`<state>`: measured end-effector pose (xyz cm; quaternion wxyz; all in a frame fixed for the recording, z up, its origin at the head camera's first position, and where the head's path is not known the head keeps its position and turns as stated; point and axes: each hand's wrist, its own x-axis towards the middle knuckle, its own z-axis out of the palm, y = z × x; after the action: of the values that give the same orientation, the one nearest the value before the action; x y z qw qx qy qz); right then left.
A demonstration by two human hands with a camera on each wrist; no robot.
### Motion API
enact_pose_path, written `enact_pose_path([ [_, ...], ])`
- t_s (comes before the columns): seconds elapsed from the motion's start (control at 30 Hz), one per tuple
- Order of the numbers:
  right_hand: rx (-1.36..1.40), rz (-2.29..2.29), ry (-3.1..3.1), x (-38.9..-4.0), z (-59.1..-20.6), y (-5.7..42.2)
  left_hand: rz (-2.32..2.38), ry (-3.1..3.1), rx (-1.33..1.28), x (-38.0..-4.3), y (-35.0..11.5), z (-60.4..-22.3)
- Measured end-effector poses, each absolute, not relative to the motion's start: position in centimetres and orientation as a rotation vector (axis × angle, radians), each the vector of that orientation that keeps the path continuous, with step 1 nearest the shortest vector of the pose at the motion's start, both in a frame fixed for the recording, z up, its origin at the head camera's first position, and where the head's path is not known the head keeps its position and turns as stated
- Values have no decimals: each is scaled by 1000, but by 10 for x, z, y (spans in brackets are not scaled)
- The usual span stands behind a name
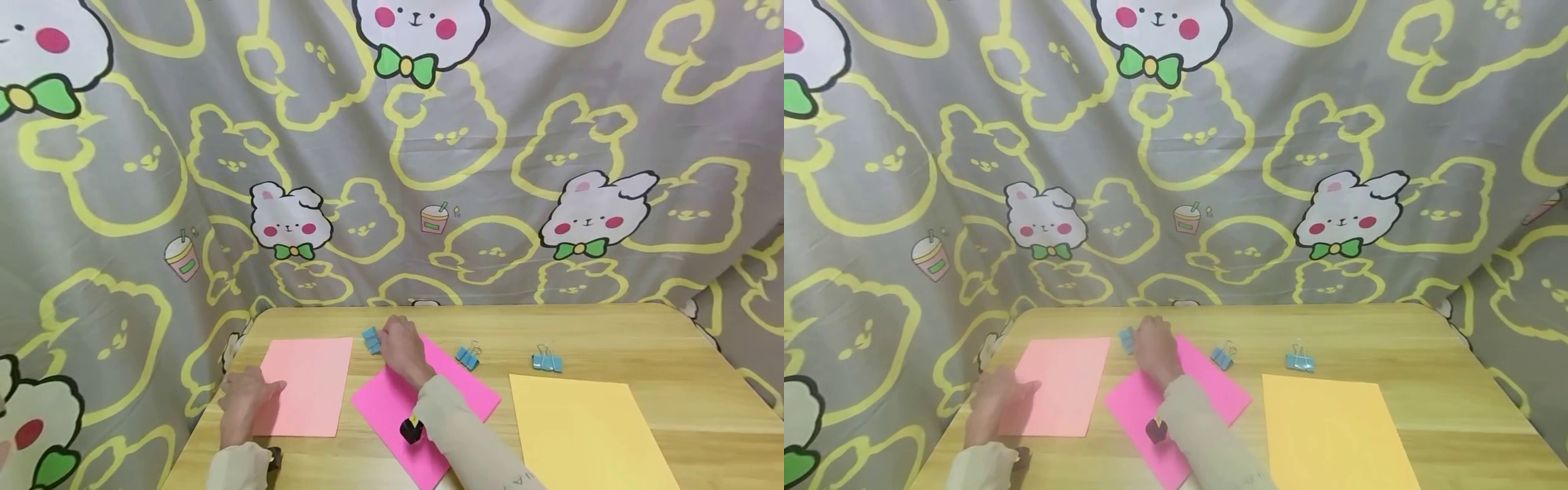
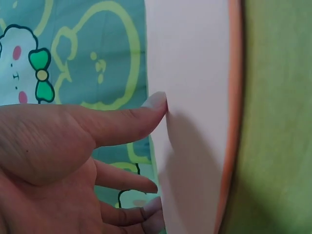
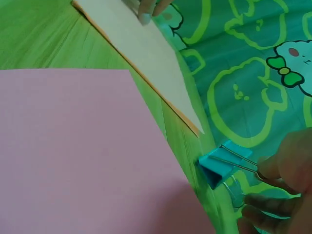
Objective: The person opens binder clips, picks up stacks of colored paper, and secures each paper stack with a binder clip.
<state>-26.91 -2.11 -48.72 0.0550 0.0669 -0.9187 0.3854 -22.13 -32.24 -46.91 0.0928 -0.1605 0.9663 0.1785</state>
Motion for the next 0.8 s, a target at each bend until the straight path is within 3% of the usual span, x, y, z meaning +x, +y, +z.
enact_pose_path([
  [0.33, 236, 1382, -2723, -260, -474, 2, 591, 2894, -514, -221, -320, -471],
  [0.8, 260, 1331, -2636, -236, -452, 59, 656, 2903, -516, -223, -320, -475],
])
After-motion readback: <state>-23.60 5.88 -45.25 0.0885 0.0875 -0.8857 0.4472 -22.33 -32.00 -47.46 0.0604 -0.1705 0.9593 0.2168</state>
